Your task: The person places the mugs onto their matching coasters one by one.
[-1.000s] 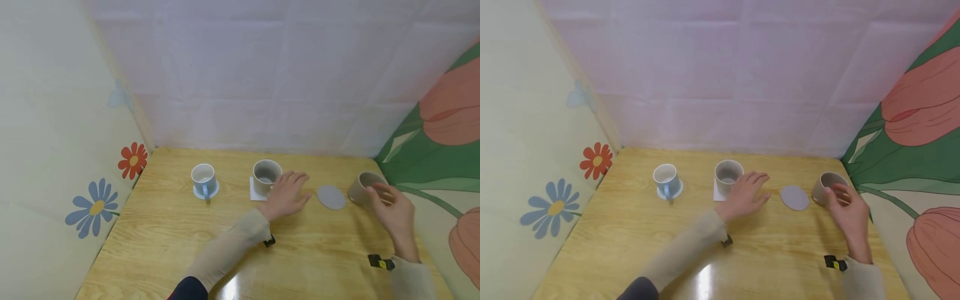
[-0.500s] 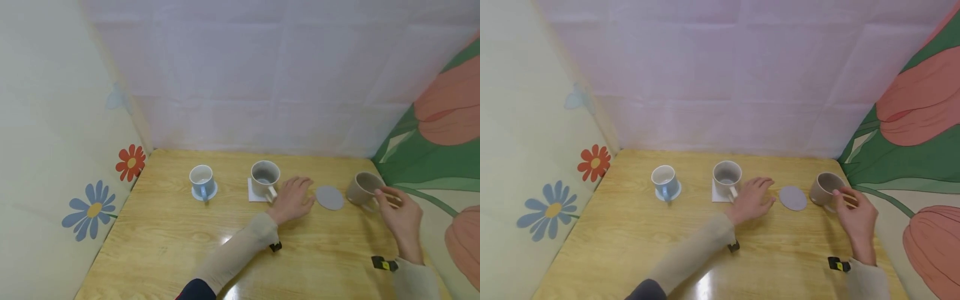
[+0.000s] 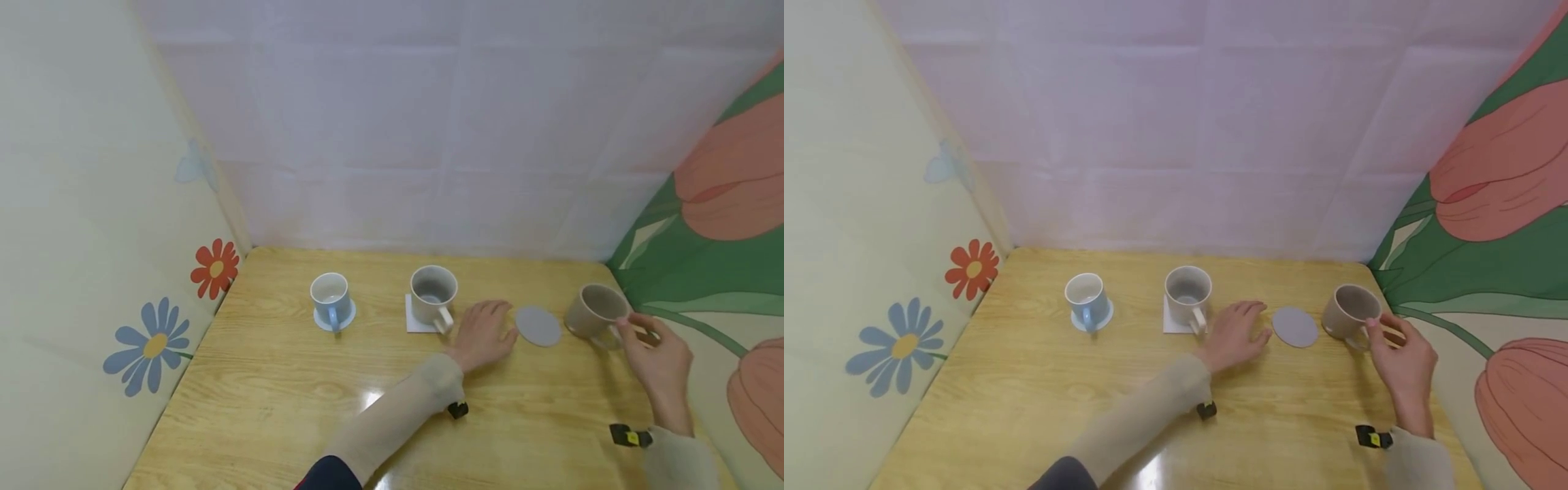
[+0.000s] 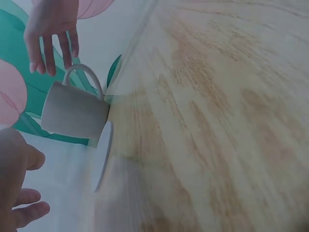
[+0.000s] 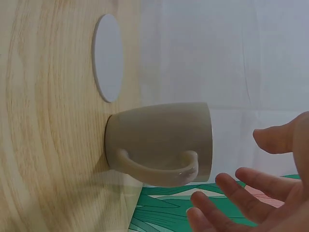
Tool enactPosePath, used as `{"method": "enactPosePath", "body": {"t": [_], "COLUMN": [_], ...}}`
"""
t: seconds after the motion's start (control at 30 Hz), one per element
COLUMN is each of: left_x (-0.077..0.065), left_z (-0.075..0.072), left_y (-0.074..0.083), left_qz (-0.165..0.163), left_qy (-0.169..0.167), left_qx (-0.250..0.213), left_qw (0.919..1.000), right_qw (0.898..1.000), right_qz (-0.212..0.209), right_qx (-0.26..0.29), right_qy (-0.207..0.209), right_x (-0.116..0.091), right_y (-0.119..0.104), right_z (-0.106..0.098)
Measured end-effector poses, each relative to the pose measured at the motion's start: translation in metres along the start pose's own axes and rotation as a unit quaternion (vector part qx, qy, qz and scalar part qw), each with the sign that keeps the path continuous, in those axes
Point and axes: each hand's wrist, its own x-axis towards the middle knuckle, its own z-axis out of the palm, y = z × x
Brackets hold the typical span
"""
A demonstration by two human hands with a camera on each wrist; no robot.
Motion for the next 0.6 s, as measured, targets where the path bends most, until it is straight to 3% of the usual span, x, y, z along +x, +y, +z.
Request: {"method": "enactPosePath", "body": {"t": [0.23,0.6], "left_x": [0.007,0.011], "left_z": [0.011,0.018], "left_y": [0.003,0.004], "left_qz": [-0.019,-0.006], "left_qy": [-0.017,-0.052], "left_qx": [-0.017,0.003], "left_qw": [0.9995,0.9986], "right_qw": [0.999,0.998], "right_qz": [0.007,0.022], "right_qx": [-0.022,-0.028], "right_qy": [-0.023,-0.048], "right_x": [0.002,0.0], "right_y": [0.01,0.023], "right_z": [-0.003,-0.002]}}
